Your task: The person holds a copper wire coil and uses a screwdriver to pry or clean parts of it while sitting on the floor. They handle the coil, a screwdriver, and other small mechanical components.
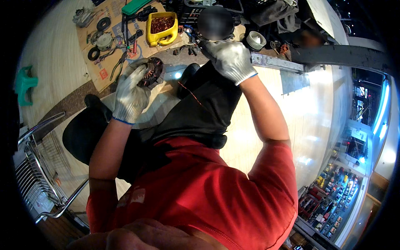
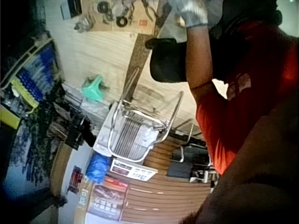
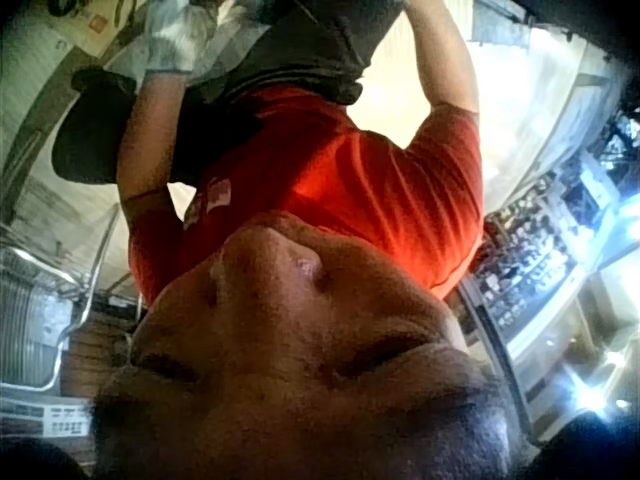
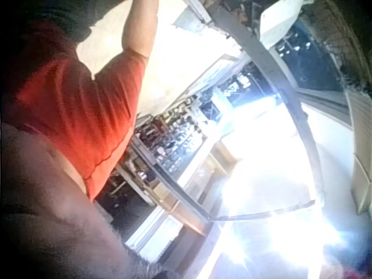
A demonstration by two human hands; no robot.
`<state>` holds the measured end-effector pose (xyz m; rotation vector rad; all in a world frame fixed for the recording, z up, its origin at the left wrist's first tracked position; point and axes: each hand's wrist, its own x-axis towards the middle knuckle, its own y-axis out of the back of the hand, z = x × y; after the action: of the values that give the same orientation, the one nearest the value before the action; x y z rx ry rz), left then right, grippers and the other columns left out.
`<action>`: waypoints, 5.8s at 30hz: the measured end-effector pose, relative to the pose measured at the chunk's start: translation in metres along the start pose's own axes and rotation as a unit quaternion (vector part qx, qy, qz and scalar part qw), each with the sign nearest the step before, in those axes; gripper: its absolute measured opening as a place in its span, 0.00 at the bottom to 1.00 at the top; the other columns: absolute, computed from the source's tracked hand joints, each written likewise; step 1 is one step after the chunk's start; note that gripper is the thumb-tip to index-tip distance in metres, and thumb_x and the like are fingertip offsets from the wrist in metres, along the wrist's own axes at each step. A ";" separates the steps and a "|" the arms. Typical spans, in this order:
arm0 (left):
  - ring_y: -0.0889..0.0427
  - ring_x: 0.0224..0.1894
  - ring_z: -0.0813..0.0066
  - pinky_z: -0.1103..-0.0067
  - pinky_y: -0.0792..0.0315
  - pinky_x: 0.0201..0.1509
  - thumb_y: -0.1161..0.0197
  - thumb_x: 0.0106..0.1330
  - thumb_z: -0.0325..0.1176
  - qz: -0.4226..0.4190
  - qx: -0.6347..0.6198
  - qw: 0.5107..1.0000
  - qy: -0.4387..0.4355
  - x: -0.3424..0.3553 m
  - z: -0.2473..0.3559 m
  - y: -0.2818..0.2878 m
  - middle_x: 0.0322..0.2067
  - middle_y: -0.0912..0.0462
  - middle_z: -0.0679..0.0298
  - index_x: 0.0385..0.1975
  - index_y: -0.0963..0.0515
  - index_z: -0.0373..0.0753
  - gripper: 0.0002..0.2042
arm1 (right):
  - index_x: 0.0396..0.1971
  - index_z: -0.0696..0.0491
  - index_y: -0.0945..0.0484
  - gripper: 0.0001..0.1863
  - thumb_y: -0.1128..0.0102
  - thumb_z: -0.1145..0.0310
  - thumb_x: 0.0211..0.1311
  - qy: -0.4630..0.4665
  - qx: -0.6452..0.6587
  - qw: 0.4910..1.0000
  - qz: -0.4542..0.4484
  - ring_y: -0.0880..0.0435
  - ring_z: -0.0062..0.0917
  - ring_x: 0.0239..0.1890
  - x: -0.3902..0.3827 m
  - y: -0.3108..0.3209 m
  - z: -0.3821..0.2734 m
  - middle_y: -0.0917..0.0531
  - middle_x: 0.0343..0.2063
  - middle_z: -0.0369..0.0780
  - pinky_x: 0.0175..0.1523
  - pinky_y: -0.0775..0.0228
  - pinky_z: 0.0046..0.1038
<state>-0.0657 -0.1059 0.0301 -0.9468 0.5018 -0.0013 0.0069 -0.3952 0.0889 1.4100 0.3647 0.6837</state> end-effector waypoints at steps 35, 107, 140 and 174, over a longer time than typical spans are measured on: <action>0.16 0.44 0.68 0.72 0.18 0.49 0.42 0.70 0.25 0.030 0.138 0.987 -0.081 -0.004 -0.010 -0.006 0.43 0.18 0.52 0.50 0.29 0.29 0.12 | 0.38 0.51 0.21 0.12 0.40 0.62 0.57 0.087 -0.030 0.994 0.056 0.18 0.28 0.20 0.019 0.048 -0.054 0.20 0.17 0.36 0.23 0.26 0.31; 0.15 0.46 0.63 0.69 0.17 0.52 0.47 0.65 0.23 -0.142 0.050 0.988 0.027 0.002 0.019 0.003 0.45 0.18 0.52 0.49 0.26 0.31 0.13 | 0.52 0.42 0.20 0.15 0.45 0.58 0.67 -0.202 -0.153 0.967 -0.006 0.15 0.40 0.34 -0.040 0.057 0.068 0.14 0.32 0.43 0.37 0.23 0.39; 0.16 0.49 0.59 0.65 0.18 0.50 0.42 0.64 0.28 -0.111 0.116 0.987 0.019 0.003 -0.003 0.011 0.48 0.19 0.49 0.53 0.27 0.32 0.17 | 0.57 0.41 0.22 0.26 0.44 0.44 0.64 -0.633 -0.108 0.742 -0.192 0.25 0.45 0.61 -0.331 0.017 0.297 0.21 0.56 0.48 0.64 0.34 0.42; 0.14 0.41 0.65 0.71 0.16 0.49 0.43 0.66 0.25 -0.071 0.063 0.995 0.006 -0.004 0.010 0.008 0.40 0.17 0.52 0.45 0.25 0.30 0.10 | 0.34 0.48 0.21 0.16 0.40 0.49 0.62 0.062 -0.077 0.993 -0.071 0.15 0.35 0.29 0.000 -0.011 0.081 0.17 0.25 0.40 0.32 0.24 0.36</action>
<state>-0.0668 -0.0923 0.0300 -0.8573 0.4386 -0.1650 0.0594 -0.4582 0.0904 1.1862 0.4963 0.6697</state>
